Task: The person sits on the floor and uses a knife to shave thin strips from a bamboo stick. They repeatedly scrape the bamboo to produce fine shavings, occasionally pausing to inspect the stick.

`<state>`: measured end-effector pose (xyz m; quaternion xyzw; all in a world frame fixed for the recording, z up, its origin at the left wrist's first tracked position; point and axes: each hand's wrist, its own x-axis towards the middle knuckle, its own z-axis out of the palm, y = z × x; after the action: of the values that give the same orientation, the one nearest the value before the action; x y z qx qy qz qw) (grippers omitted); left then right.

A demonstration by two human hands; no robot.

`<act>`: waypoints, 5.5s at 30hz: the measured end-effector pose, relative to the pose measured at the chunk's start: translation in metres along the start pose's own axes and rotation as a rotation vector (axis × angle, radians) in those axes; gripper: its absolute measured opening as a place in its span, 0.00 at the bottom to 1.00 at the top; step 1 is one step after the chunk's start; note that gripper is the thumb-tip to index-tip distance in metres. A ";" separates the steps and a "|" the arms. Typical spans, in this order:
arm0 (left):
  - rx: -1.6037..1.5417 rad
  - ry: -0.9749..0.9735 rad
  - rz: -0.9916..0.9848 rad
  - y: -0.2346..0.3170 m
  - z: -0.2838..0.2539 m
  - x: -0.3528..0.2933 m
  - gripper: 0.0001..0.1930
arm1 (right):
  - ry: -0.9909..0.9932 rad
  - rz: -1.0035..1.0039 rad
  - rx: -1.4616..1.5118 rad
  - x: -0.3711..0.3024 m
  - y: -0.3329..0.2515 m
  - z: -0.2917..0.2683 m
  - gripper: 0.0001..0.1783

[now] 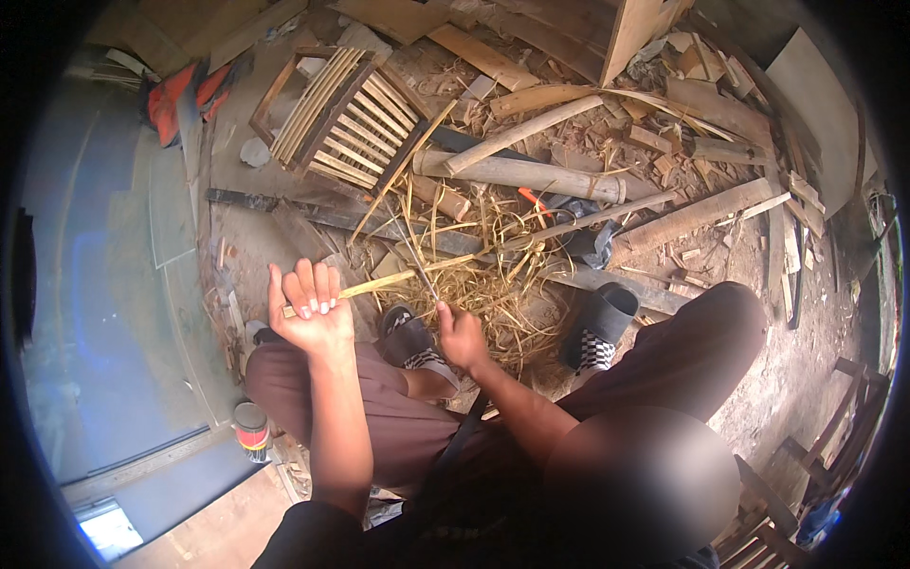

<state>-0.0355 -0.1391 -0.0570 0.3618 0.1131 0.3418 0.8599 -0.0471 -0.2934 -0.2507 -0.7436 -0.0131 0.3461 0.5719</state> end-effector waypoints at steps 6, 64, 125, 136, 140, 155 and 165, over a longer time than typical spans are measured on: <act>-0.055 0.013 0.015 0.009 -0.017 0.004 0.33 | -0.052 -0.081 -0.223 -0.006 -0.027 -0.008 0.29; 0.003 -0.043 -0.014 0.003 -0.009 0.003 0.35 | 0.093 -0.100 -0.145 0.035 0.038 0.009 0.37; 0.280 -0.506 -0.010 -0.001 0.000 0.033 0.33 | 0.166 0.332 -0.202 0.049 0.093 -0.010 0.36; 0.297 -0.448 0.001 0.000 -0.001 0.036 0.32 | 0.224 0.363 -0.292 0.041 0.105 -0.005 0.31; 0.317 -0.457 0.028 -0.001 -0.003 0.032 0.32 | 0.163 -0.045 -0.139 0.040 0.085 0.006 0.25; 0.167 -0.243 0.109 -0.004 -0.011 0.023 0.33 | 0.212 0.443 -0.169 0.037 0.118 -0.006 0.39; 0.188 -0.007 0.258 -0.017 0.001 0.013 0.36 | 0.060 0.095 -0.056 0.037 0.029 0.007 0.36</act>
<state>-0.0172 -0.1397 -0.0675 0.4534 0.0943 0.4359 0.7717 -0.0337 -0.2825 -0.2950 -0.7693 0.0299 0.3497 0.5339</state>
